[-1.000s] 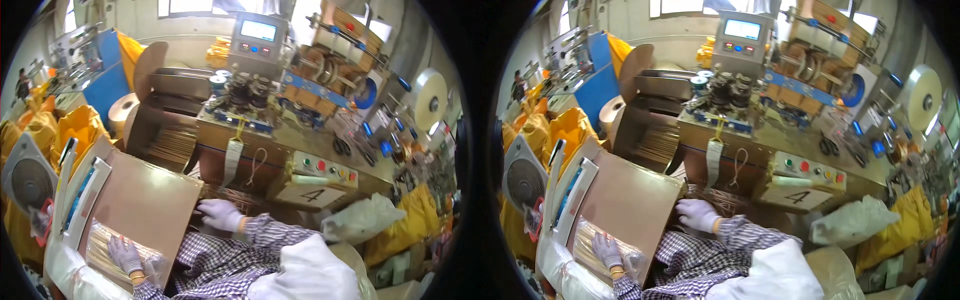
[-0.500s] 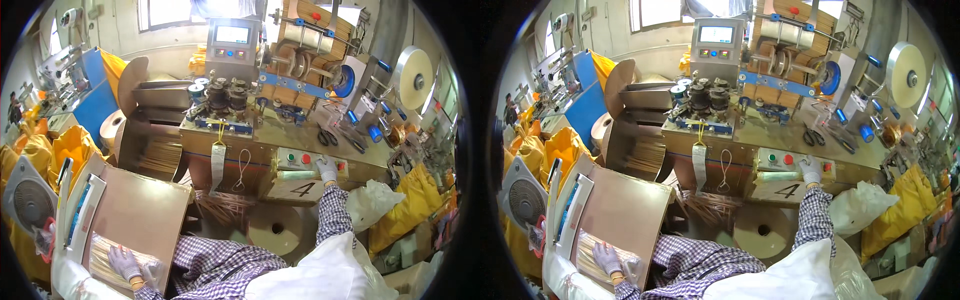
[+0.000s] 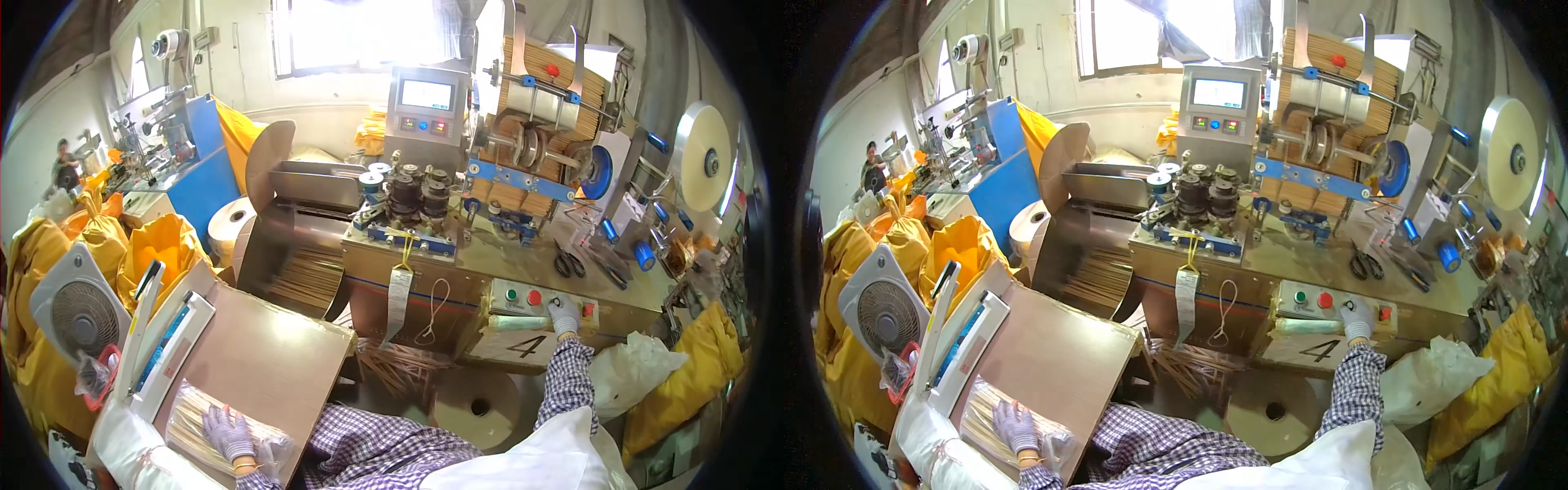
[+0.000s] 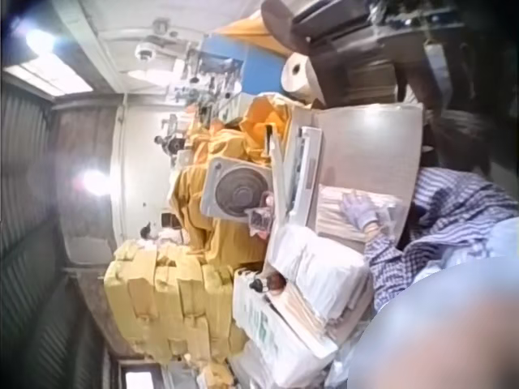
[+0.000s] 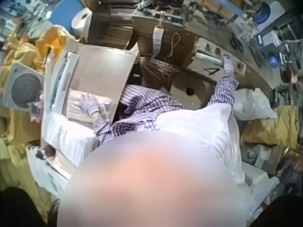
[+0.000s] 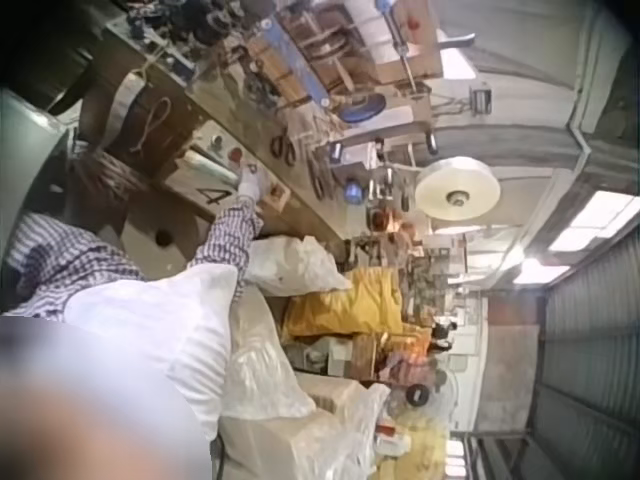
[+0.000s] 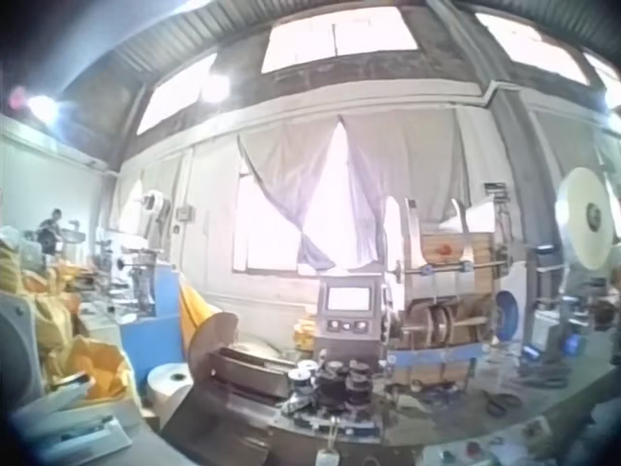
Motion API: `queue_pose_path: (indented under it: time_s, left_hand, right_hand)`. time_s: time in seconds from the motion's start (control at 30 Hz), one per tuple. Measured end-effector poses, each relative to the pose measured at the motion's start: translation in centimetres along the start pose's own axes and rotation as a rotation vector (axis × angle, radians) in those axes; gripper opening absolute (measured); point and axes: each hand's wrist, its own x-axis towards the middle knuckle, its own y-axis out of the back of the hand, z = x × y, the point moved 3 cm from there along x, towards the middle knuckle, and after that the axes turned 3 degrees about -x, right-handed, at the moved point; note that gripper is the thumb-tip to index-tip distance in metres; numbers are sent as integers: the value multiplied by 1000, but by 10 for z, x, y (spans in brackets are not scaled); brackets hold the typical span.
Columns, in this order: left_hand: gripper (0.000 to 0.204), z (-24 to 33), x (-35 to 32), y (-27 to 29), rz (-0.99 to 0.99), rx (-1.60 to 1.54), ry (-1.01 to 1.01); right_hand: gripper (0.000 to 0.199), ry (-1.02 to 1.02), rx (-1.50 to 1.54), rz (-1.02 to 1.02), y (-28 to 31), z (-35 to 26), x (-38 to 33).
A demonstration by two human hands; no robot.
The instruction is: Packaging bundles of sticks into plastic bags using a heat-sealing machine.
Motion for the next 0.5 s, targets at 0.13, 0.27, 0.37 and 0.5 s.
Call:
queue_pose_path:
  time_s: [0.13,0.27,0.37,0.5]
  left_hand:
    - [34,-4,1,-2,19,10,-19]
    - [34,-5,2,-8,30,-9,-8]
    - [35,-9,0,-8,42,-4,-17]
    - [35,-7,-1,-4,19,-47,3]
  right_hand:
    - [35,-67,-28,-131,6,-12,-1]
    - [33,-42,-43,-35,-2,4,0]
    - [36,-58,-66,-45,6,-11,-2]
    - [46,-122,-49,-109,10,-16,-6]
